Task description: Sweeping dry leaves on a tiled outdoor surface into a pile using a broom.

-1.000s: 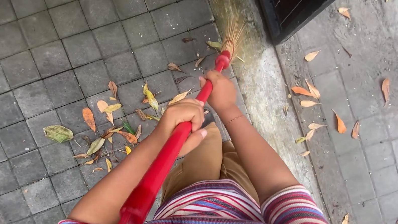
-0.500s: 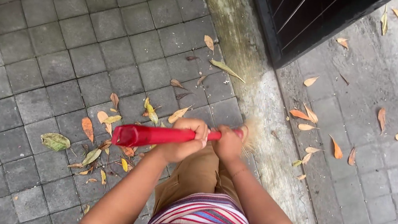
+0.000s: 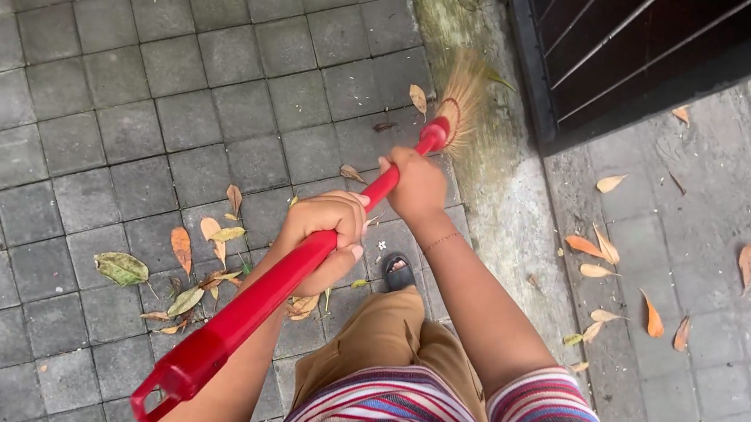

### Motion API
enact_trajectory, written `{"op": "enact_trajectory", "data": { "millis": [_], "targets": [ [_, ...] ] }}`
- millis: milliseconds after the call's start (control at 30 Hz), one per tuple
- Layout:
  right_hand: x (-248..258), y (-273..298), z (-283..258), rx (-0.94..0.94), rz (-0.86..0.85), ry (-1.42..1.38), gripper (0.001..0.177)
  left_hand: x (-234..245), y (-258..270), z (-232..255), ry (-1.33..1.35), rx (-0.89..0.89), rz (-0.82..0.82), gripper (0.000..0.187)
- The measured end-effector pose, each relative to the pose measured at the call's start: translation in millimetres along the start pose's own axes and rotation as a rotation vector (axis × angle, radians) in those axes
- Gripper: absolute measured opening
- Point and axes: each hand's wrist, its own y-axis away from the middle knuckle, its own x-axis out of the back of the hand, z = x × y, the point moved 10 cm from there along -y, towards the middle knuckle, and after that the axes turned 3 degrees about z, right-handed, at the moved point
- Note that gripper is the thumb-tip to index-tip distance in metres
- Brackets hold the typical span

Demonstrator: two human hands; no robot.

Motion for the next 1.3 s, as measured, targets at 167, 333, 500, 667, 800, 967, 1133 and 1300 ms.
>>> {"op": "enact_trajectory", "data": {
  "millis": [167,333,500,667,800,967,1133,1300],
  "targets": [
    [19.2,38.0,17.2,-0.028,-0.035,0.061,0.029,-7.7,-1.8,-7.6,0.155,0.026,0.018,0.025],
    [-31.0,66.1,65.6,-0.098,-0.169,0.159,0.029,-17.7,23.7,-52.3,0.251,0.150,0.087,0.025],
    [-59.3,44.6,35.6,-0.029,-0.382,0.050,0.028,-10.1,40.5,-42.4,0.090,0.157,0.200,0.017],
    [-51.4,-25.6,-25.3,0.256,-0.395,0.140,0.021,17.0,61.8,-5.3,-0.106,-0.019,0.545,0.023],
    [-8.1,-89.1,-72.7,0.505,-0.268,0.077,0.022,7.6,89.5,-3.5,-0.297,0.263,0.765,0.070],
    [78.5,-155.5,-69.9,0.555,-0.023,-0.386,0.022,-45.8,146.2,-54.9,-0.178,0.523,0.979,0.071],
    [142.5,-145.9,-58.8,0.361,-0.054,-0.825,0.030,-86.5,159.2,-118.0,-0.330,0.637,1.076,0.065],
    [144.8,-29.7,-66.5,0.358,-0.417,-0.967,0.029,-104.8,135.7,-83.2,-0.750,0.610,1.141,0.079]
  ]
}}
